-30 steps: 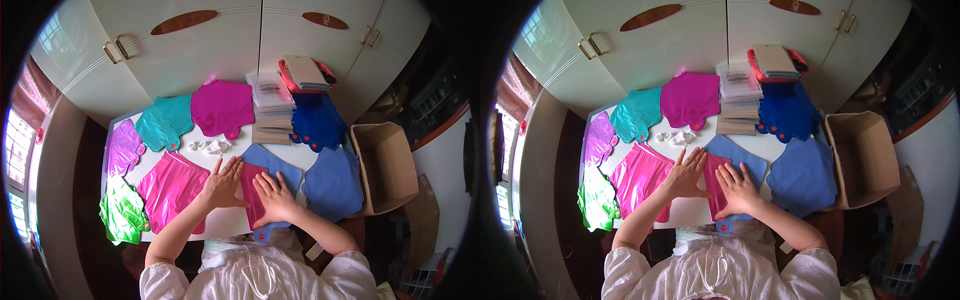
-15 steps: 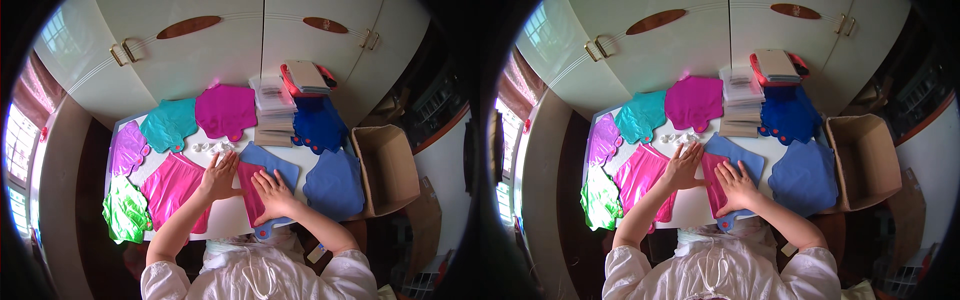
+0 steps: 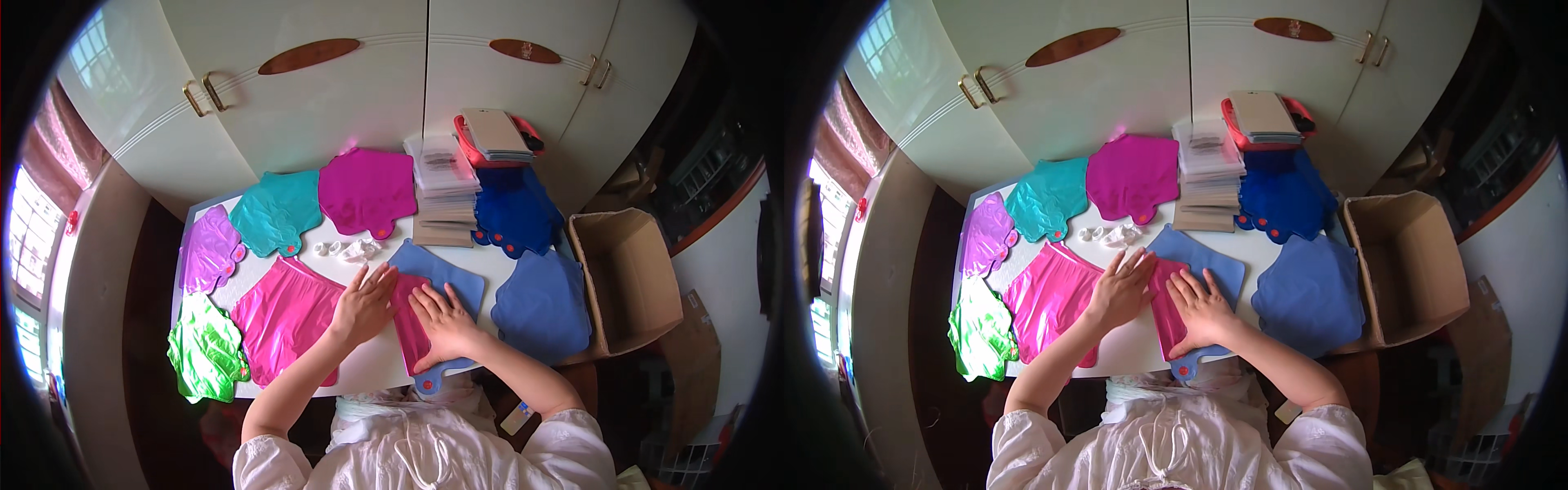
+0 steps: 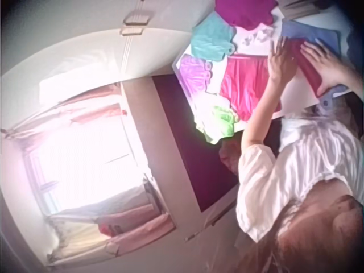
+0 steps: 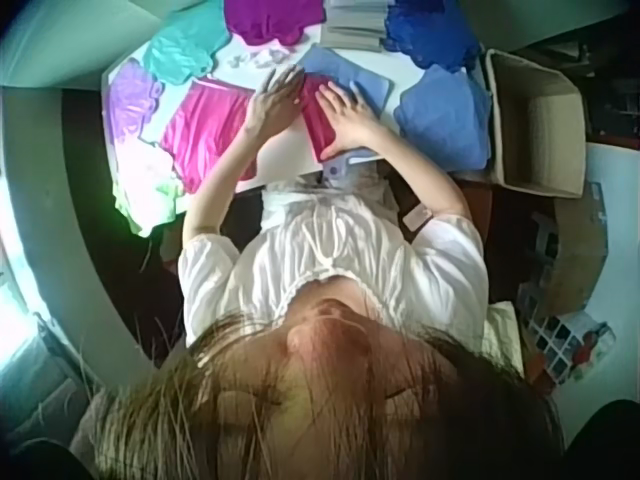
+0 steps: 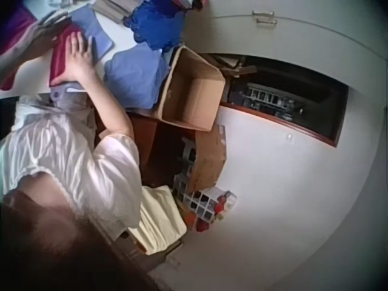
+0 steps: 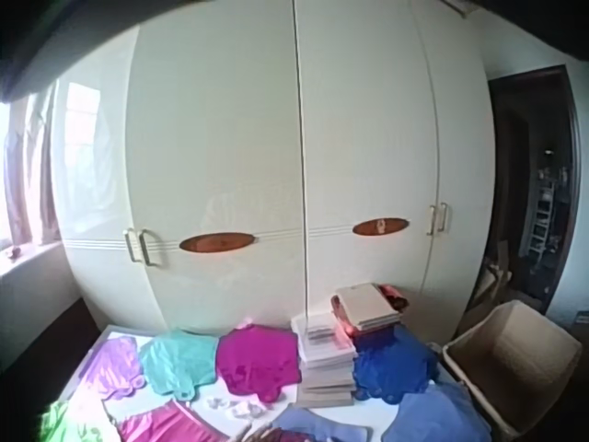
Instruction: Folding various pieces of colored fabric and placing them into cardboard packaging sleeves.
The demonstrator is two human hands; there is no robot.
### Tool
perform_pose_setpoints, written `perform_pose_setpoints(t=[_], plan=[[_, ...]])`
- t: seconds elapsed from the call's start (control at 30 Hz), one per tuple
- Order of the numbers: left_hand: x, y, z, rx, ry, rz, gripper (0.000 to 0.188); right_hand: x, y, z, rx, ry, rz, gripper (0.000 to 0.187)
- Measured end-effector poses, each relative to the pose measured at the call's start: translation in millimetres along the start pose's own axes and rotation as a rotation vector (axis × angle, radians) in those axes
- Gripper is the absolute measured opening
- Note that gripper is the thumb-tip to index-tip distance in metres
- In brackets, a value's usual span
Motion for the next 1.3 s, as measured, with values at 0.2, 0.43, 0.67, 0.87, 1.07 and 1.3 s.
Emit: perform_pose_setpoints(t=[0.2, 0.43, 0.67, 0.87, 1.07, 1.3], plan=[[-33, 22, 17, 0.231, 0.112, -0.036, 0.08, -1, 0, -5, 0.004, -0.004, -0.002, 0.138], [-40, 28, 14, 0.257, 0.173, -0.049, 0.116, 2, 3, 2, 0.02, 0.013, -0.015, 0.14], [-40, 22, 12, 0.25, 0.174, -0.08, 0.115, -41, -4, -1, -0.206, -0.125, -0.049, 0.105], [-40, 15, 17, 0.214, 0.189, -0.081, 0.096, -93, -8, 7, -0.191, -0.221, -0.492, 0.062], [-36, 3, 13, 0.307, 0.164, -0.029, 0.085, -105, -21, 17, -0.021, -0.466, -0.581, 0.057], [-45, 1, 21, 0.33, 0.11, -0.018, 0.099, -107, 8, 2, -0.08, -0.464, -0.627, 0.053]])
Point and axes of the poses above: each hand's wrist, its own y-axis away from the middle knuckle, its own z-axis out of the back of the hand, x = y × z, the point moved 3 cm from there along -y, towards the middle knuckle, and after that the axes turned 9 degrees about y, right-handed, at the moved point
